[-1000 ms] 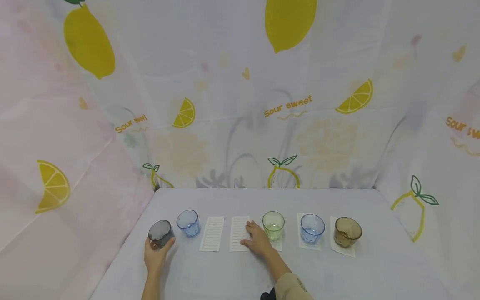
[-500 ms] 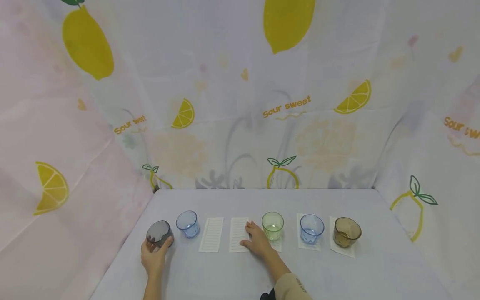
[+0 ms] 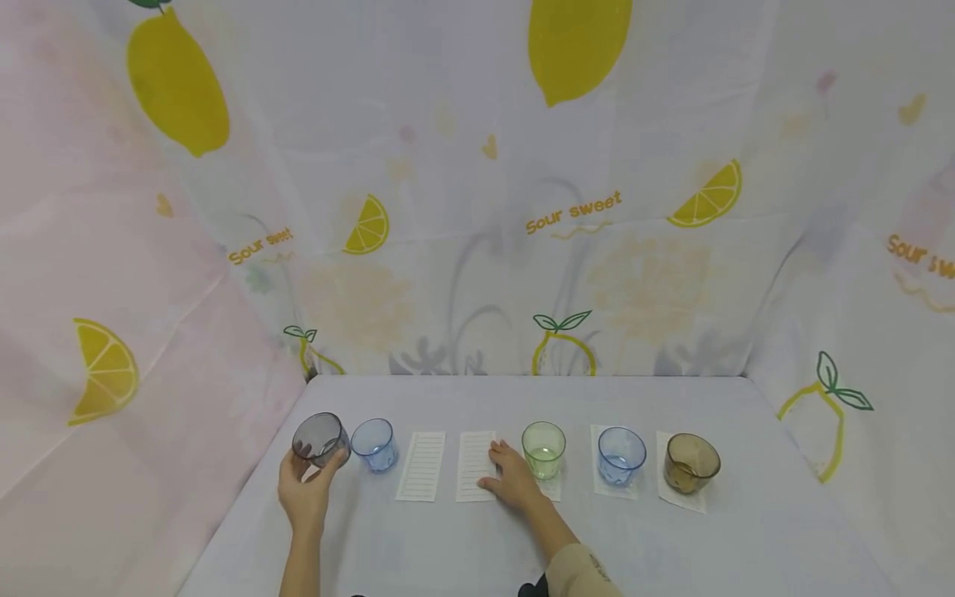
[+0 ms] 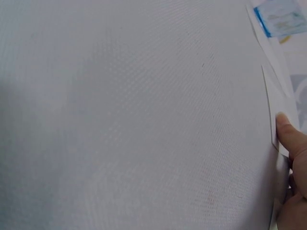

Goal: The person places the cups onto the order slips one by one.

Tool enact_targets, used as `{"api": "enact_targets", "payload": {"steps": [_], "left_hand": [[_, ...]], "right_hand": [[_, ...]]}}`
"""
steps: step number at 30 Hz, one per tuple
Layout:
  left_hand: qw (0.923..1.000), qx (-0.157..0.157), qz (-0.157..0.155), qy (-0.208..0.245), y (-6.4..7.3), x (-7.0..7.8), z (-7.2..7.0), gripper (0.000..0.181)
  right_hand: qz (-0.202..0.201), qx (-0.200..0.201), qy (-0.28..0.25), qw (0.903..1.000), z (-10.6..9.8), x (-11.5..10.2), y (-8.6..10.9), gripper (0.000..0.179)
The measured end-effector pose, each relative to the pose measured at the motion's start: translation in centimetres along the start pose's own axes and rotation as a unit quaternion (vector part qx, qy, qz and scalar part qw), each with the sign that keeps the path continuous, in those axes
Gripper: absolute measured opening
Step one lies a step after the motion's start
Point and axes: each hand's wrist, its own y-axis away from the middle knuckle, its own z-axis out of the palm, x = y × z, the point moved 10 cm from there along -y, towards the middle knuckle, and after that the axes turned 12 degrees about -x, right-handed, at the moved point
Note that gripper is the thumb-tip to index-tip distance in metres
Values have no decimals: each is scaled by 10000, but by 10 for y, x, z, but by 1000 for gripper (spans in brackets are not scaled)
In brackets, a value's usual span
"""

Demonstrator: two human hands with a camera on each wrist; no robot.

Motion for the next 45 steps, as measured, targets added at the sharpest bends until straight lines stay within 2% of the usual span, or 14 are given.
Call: {"api": "enact_targets", "payload": {"steps": [10,17,22,25,29,31,38,41,45], "left_hand": [[9994,-236,5,272,1,24,16,68],[9983,-476,214,273,4,39,33,65],[9947,-858,333,463,11,57,46,65],[9923,-1084,298,526,15,59,55,67],[9915,-1160,325,499,16,45,67,69],[9909,-1185,369,523,19,45,71,69],[9876,-1348,563,571,29,51,89,68],[9856,-1454,555,655,32,52,98,66],[9833,-1556,570,759,41,65,104,63]], "right_hand": [[-20,2,-68,10000,1,-2,0,58],[85,-37,11,10000,0,-3,-1,58],[96,-51,-45,9999,0,-1,-1,58],[50,-2,-46,10000,0,0,-1,58],[-31,26,16,10000,0,-1,-1,58],[-23,13,4,10000,-1,-1,-1,58],[60,-44,1,10000,0,0,-1,60],[107,-70,-28,9999,1,2,-1,61],[149,-101,-139,9997,2,4,-1,61]]}}
